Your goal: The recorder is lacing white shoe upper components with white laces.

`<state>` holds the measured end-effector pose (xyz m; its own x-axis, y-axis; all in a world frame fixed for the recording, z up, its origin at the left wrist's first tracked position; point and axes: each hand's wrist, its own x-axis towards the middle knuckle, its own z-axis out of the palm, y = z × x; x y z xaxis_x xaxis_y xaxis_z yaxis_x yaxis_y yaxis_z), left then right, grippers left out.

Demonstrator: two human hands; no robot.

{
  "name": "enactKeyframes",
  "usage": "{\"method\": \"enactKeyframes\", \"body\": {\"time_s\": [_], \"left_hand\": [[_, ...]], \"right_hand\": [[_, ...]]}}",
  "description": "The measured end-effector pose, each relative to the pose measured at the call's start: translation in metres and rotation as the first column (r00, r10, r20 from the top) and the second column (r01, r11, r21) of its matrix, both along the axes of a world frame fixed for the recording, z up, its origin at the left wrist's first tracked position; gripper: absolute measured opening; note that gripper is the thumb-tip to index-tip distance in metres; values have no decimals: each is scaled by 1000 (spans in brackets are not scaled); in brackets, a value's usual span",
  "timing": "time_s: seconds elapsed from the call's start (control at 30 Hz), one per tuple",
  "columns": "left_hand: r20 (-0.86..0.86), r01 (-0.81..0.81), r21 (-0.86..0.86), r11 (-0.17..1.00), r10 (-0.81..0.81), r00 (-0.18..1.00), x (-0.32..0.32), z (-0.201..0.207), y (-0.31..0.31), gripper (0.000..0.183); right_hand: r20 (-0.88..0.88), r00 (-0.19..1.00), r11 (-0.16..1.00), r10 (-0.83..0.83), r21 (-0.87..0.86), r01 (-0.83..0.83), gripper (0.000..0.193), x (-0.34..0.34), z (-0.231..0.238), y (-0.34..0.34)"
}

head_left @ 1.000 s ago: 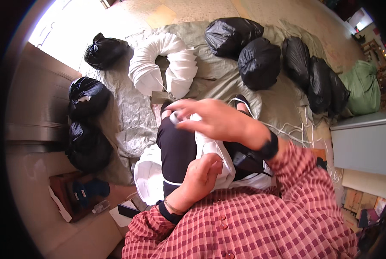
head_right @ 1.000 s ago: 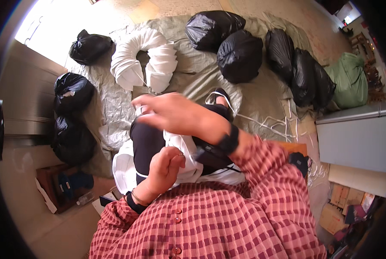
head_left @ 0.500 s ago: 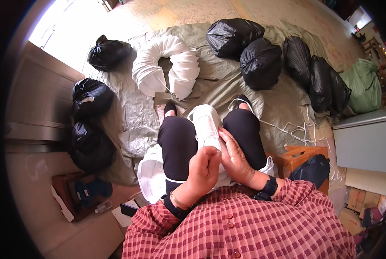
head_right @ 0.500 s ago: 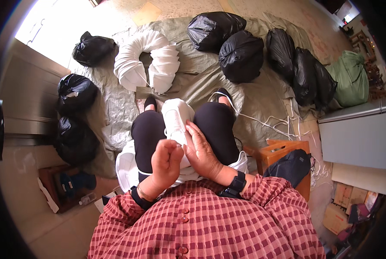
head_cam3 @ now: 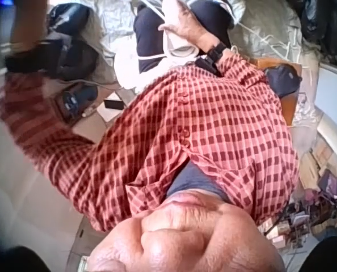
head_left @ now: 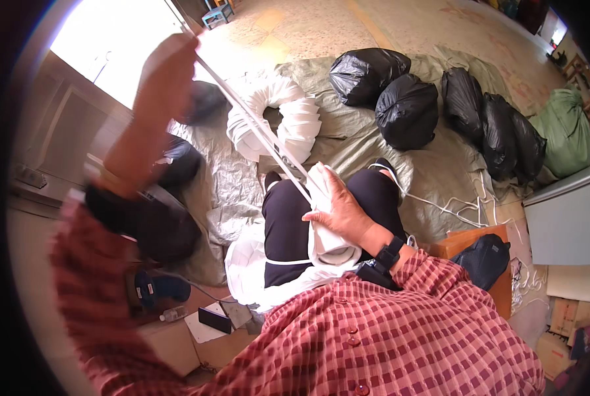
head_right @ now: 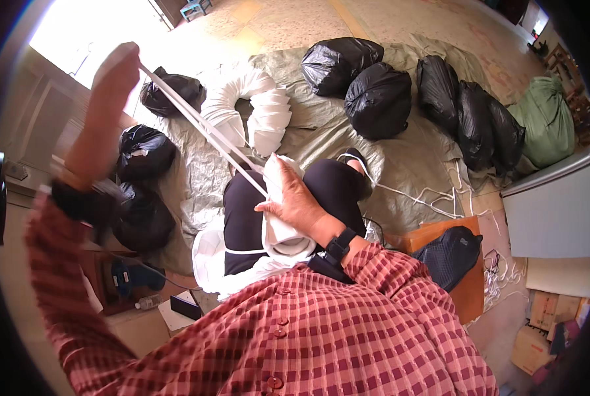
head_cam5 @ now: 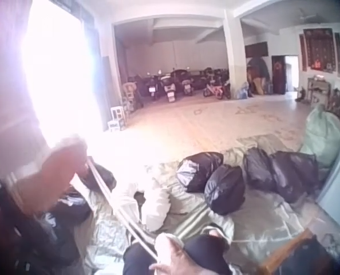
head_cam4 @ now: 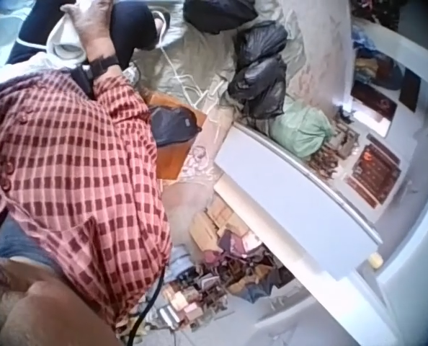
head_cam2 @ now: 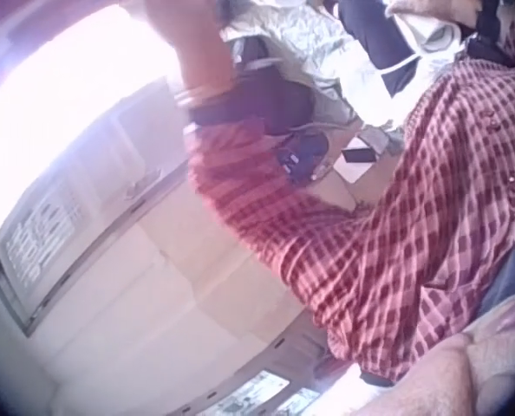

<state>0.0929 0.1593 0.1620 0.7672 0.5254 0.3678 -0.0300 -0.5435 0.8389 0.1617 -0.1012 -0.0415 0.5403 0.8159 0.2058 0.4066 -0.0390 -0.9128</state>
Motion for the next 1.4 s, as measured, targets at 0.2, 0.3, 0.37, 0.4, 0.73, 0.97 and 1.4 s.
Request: {"method": "enactKeyframes", "body": {"time_s": [0.2,0.3,0.37,0.4,0.73,0.97,1.4], "left_hand": [[-104,55,77,996,-47,993,-43,117,74,15],[-144,81,98,992,-67,987,-64,168,104,18],[-171,96,107,990,-76,982,-76,197,121,20],[-190,103,115,988,-80,979,-82,208,130,21],[-346,251,395,884,-110,932,-70,-18,-53,26],[-411,508,144,849,-416,811,-76,-129,-150,43],[-421,504,389,772,-337,842,-81,-144,-155,39]], "right_hand": [[35,999,999,-19,36,18,108,-2,-3,-3],[160,985,997,-62,46,55,84,-7,0,-2],[268,963,1000,11,20,-17,69,-2,0,-4],[365,928,997,77,-4,-82,54,-3,3,-2],[548,755,907,360,-19,-420,16,-25,76,-67],[397,798,863,454,27,-505,26,-13,108,-65],[157,987,991,33,-133,-12,11,23,36,-41]]}}
